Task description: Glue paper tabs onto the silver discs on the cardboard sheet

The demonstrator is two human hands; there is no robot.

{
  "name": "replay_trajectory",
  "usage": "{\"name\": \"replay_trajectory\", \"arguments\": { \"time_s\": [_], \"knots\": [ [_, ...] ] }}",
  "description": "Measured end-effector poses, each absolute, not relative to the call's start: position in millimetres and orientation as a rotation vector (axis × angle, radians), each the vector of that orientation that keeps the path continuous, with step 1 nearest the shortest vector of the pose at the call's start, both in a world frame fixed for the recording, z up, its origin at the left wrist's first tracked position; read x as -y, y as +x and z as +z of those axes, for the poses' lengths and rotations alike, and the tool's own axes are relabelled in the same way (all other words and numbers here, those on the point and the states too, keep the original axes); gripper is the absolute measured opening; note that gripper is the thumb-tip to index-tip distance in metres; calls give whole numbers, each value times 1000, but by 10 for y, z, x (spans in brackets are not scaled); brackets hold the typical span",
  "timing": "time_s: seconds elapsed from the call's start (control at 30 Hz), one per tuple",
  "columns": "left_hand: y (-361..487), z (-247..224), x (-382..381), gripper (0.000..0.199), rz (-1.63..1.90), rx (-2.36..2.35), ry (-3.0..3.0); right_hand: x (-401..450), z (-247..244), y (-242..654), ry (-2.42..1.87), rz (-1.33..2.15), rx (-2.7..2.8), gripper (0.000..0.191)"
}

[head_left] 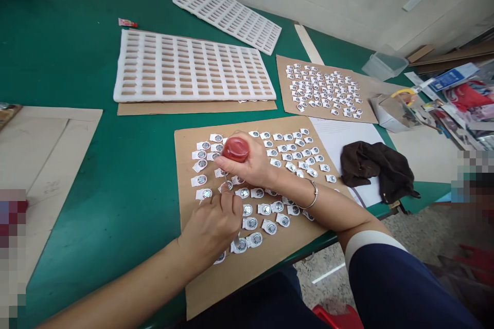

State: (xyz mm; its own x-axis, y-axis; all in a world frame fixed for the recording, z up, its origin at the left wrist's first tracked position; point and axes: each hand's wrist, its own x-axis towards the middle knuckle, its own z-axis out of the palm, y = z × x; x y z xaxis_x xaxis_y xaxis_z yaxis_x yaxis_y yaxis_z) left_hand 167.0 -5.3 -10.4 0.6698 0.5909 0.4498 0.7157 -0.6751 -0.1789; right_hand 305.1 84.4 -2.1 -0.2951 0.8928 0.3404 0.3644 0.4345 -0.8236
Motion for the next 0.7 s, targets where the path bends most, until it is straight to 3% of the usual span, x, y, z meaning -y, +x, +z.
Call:
{"name": "replay_trajectory", "arguments": {
  "time_s": [0.7],
  "knots": [
    [1652, -92, 42, 29, -473, 1045, -2577, -846, -24, 3064, -1084, 758, 1812, 26]
  ]
}}
